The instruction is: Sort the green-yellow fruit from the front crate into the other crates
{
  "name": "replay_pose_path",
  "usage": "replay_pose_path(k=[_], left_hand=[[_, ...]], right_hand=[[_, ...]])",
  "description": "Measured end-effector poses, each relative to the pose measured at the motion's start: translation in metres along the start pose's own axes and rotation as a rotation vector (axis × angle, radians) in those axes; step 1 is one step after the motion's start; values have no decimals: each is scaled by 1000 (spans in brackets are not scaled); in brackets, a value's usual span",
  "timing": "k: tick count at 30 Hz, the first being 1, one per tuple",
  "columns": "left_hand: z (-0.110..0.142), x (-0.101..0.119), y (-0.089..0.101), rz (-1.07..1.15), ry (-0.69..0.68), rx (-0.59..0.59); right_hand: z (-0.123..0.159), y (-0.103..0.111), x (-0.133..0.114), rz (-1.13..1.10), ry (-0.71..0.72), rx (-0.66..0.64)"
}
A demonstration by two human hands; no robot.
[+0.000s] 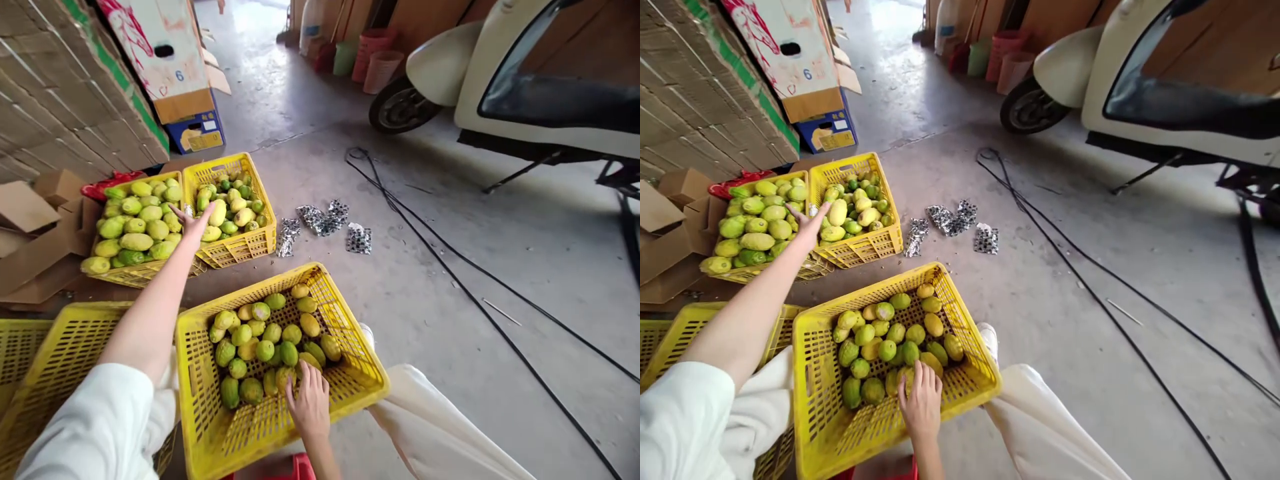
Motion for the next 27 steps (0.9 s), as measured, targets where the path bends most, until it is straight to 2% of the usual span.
replay_pose_path(k=[3,5,7,8,9,10,11,12,14,17,19,21,24,27], left_hand=[[-5,19,29,-92,-121,-5],[14,18,61,-168,-272,-27],[57,2,92,-231,-515,-22],[87,-14,106,-232,-601,27],[120,-35,117,-200,-656,91],[153,-60,120,-209,-634,102],[185,-89,117,-260,-543,70],[215,-118,108,-330,-426,-9],[268,-173,80,-446,-185,-266],[315,-233,44,-652,70,-579],[325,-255,35,-762,138,-670],[322,-264,32,-806,137,-699],[305,-264,24,-818,58,-714],[285,-259,5,-825,-30,-730]], right_hand=[[-4,2,-4,-6,-19,-12],[-7,5,-6,-16,-33,-32],[-11,7,-8,-24,-42,-58],[-12,8,-9,-26,-46,-73],[-13,9,-9,-26,-50,-88],[-14,10,-10,-27,-57,-104],[-15,10,-10,-25,-64,-122],[-16,11,-10,-20,-71,-139],[-16,10,-10,-10,-84,-176],[-17,10,-9,1,-97,-223],[-17,10,-9,6,-98,-234],[-17,12,-10,12,-93,-224],[-16,14,-12,24,-95,-198],[-15,14,-12,31,-98,-206]])
Point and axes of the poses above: each hand's wrist, its own z-axis away from the middle knuckle, its own y-axis out of the back of the hand, x = y × z, the point moved 4 cm from there along -z, towards the middle knuckle, and after that the axes turned 4 degrees about -z, right-handed, at the moved point
